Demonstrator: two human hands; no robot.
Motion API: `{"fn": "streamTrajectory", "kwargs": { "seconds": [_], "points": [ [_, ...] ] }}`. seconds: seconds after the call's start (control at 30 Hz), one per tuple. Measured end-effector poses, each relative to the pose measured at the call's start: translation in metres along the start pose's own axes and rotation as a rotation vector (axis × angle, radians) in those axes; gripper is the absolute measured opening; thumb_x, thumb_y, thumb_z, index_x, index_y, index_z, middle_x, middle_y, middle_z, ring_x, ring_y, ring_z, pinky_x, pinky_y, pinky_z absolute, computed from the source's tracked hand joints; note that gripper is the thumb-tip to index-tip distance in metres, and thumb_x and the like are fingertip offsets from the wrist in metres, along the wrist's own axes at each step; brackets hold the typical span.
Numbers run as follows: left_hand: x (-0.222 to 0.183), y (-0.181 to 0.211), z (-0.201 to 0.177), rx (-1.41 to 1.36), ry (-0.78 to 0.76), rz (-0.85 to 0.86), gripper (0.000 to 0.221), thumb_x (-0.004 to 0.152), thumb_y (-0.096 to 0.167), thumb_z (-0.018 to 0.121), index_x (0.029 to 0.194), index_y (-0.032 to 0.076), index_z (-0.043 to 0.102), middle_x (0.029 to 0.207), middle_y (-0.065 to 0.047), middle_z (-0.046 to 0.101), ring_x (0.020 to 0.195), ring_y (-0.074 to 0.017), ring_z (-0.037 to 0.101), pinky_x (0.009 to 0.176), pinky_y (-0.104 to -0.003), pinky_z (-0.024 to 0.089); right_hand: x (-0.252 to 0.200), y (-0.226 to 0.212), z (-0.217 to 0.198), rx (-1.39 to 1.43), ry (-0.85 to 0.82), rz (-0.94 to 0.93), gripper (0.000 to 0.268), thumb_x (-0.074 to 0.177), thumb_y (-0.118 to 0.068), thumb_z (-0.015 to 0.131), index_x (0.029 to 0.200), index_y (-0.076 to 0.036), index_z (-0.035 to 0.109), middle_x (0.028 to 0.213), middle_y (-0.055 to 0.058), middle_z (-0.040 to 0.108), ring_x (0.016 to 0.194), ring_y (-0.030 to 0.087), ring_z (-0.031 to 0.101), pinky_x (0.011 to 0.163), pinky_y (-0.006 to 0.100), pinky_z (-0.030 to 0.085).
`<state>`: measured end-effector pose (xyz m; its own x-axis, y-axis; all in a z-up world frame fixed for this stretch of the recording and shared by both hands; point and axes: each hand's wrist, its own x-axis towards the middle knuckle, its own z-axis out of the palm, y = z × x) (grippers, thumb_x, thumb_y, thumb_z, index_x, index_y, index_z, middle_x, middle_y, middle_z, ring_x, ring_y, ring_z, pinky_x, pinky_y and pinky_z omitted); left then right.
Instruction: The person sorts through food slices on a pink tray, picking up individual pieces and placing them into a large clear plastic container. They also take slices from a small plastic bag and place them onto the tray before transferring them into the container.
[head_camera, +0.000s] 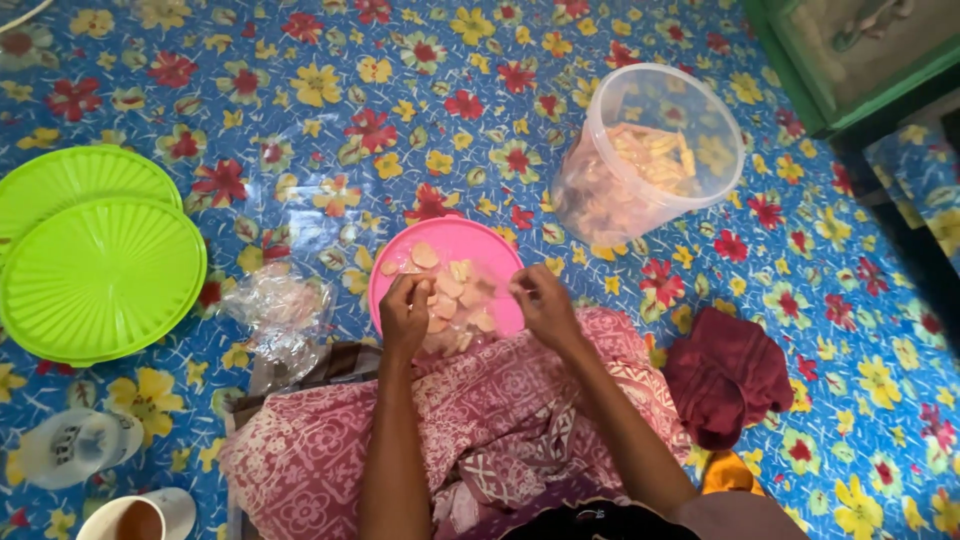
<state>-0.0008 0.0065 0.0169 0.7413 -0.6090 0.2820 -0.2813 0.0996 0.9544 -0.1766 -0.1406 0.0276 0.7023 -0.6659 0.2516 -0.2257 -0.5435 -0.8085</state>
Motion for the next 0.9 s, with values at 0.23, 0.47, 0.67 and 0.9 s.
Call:
{"fn": "streamTrajectory", "kwargs": {
  "seconds": [0.23,0.47,0.67,0.9],
  "points": [
    [-0.006,-0.016,0.002,0.007,0.020,-0.072,0.012,0.087,0.008,0.056,0.089,0.005,0.067,0.063,-0.010,0.060,0.064,-0.0227,0.062,0.064,-0.032,0.051,0.027,-0.039,-0.092,0.068,0.188,0.023,0.004,0.091,-0.007,0.057,0.087,-0.006,0.058,0.071,0.011,0.061,0.063,0.021,0.061,0.060,0.032,0.052],
    [-0.009,-0.018,0.002,0.048,0.010,-0.121,0.012,0.085,0.006,0.057,0.089,0.005,0.068,0.064,-0.011,0.061,0.064,-0.0227,0.064,0.064,-0.032,0.053,0.047,-0.051,-0.183,0.239,0.336,0.060,0.006,0.096,-0.007,0.055,0.093,-0.004,0.050,0.089,0.011,0.058,0.079,0.022,0.064,0.068,0.031,0.056],
    [-0.007,-0.025,0.003,0.064,0.002,-0.130,0.013,0.085,0.005,0.057,0.091,0.005,0.069,0.067,-0.012,0.061,0.065,-0.0235,0.064,0.064,-0.032,0.053,0.074,-0.031,-0.216,0.289,0.399,0.115,0.007,0.097,-0.007,0.054,0.095,-0.003,0.048,0.090,0.011,0.056,0.081,0.024,0.066,0.073,0.035,0.058],
    [-0.003,-0.033,0.004,0.074,0.000,-0.127,0.011,0.084,0.006,0.058,0.089,0.004,0.068,0.068,-0.011,0.061,0.063,-0.0225,0.064,0.062,-0.031,0.053,0.146,0.021,-0.237,0.569,0.442,0.239,0.008,0.092,-0.013,0.058,0.096,-0.011,0.052,0.092,0.006,0.061,0.087,0.022,0.069,0.084,0.036,0.061]
  ]
}}
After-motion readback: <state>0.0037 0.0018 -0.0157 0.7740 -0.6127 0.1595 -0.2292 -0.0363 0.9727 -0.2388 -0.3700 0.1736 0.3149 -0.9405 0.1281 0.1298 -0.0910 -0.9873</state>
